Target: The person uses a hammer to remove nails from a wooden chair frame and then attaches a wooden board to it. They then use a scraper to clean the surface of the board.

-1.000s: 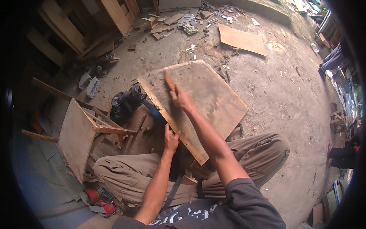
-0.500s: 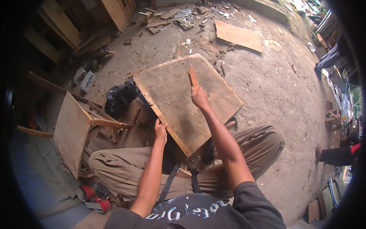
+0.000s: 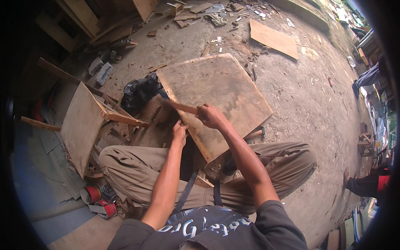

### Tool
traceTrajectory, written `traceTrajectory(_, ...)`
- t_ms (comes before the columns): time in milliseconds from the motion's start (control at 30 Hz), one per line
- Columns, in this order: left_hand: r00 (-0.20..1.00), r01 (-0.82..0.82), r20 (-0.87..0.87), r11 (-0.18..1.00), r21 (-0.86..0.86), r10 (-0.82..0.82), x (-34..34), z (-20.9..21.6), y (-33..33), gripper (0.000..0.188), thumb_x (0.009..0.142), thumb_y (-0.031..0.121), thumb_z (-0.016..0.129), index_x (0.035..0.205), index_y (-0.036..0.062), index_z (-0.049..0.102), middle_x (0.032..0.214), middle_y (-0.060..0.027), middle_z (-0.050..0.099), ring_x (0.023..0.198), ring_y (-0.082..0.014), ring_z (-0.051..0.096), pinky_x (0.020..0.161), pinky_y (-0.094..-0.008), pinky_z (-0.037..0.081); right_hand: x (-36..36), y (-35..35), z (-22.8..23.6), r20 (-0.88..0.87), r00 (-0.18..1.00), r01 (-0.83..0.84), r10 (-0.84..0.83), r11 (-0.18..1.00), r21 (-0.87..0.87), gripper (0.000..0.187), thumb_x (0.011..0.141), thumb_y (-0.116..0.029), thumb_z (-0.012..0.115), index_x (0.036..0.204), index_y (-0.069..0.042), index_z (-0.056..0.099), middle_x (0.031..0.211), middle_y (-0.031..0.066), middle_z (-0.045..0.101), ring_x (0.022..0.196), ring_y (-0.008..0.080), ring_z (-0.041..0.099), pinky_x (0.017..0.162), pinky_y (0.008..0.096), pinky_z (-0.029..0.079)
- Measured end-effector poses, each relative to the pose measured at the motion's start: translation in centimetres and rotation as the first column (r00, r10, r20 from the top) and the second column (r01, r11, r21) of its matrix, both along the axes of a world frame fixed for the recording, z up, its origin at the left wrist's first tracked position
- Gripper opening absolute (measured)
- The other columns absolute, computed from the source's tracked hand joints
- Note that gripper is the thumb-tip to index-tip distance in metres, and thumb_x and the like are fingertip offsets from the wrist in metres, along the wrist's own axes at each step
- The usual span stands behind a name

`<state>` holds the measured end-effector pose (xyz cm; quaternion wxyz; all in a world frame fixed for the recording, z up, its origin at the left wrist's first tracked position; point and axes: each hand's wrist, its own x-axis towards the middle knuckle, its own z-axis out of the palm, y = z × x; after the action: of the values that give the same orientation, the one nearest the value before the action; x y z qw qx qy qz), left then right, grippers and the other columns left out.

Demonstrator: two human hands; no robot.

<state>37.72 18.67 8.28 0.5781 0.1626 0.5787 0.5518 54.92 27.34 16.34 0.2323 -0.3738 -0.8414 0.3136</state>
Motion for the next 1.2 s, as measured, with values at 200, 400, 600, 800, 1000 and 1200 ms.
traceTrajectory(200,0.998,0.066,-0.016,0.995,0.069,-0.065,0.1,-0.3,-0.1,0.042,0.083,-0.005,0.05,0.123,0.0039,0.052,0.11,-0.0051,0.065,0.094,-0.0165,0.06,0.081,-0.0337,0.046,0.5,2.4,0.0,-0.145,0.851,0.503,-0.505,0.863,-0.051,0.039,0.09,-0.025,0.06,0.116,0.002,0.051,0.089,0.0261,0.06,0.085,0.0428,0.06,0.075,0.048,0.047)
traceTrajectory(400,1.0,-0.006,-0.018,0.999,0.04,0.007,0.2,0.0,-0.1,0.041,0.083,-0.004,0.051,0.123,0.0029,0.052,0.108,-0.0046,0.065,0.09,-0.0146,0.061,0.077,-0.0271,0.046,-0.7,0.3,0.0,-0.113,0.901,0.406,-0.419,0.906,-0.123,0.052,0.092,-0.025,0.055,0.134,0.001,0.038,0.107,0.032,0.058,0.098,0.0426,0.059,0.08,0.0472,0.048)
traceTrajectory(600,0.999,0.022,-0.047,0.99,0.14,-0.016,-0.3,-0.9,-0.3,0.041,0.083,-0.008,0.05,0.123,0.0016,0.052,0.107,-0.0066,0.065,0.088,-0.0139,0.061,0.074,-0.0248,0.047,-1.3,-3.1,-3.9,0.143,0.963,0.229,-0.227,0.973,0.0,0.055,0.092,-0.023,0.052,0.143,-0.016,0.034,0.094,0.0265,0.057,0.081,0.0441,0.059,0.071,0.0494,0.048)
traceTrajectory(800,0.992,0.09,-0.097,0.987,0.131,-0.078,2.2,1.2,0.2,0.037,0.084,-0.008,0.05,0.12,-0.001,0.053,0.106,-0.0087,0.064,0.093,-0.0144,0.06,0.079,-0.0258,0.047,7.3,2.5,-10.4,0.284,0.661,0.719,-0.694,0.694,0.022,0.056,0.094,-0.025,0.047,0.14,0.004,0.031,0.067,0.0289,0.061,0.062,0.0461,0.061,0.059,0.0506,0.051)
traceTrajectory(1000,0.995,0.03,-0.102,0.984,0.178,-0.012,1.8,4.1,-0.3,0.037,0.085,-0.01,0.047,0.121,-0.0027,0.053,0.109,-0.009,0.064,0.099,-0.0149,0.058,0.089,-0.0274,0.043,-4.7,-1.7,-2.4,-0.006,0.987,0.161,-0.162,0.985,-0.056,0.058,0.093,-0.023,0.052,0.145,-0.012,0.031,0.09,0.0287,0.055,0.084,0.0443,0.057,0.077,0.048,0.046)
traceTrajectory(1200,0.978,0.164,-0.162,0.962,0.217,-0.13,2.3,3.4,-0.3,0.038,0.084,-0.007,0.052,0.122,-0.0037,0.052,0.106,-0.0091,0.064,0.098,-0.0142,0.057,0.089,-0.0268,0.042,1.3,5.8,-4.5,0.196,0.737,0.674,-0.646,0.722,-0.153,0.051,0.093,-0.022,0.049,0.14,-0.006,0.038,0.086,0.0297,0.063,0.081,0.0454,0.063,0.07,0.0507,0.049)
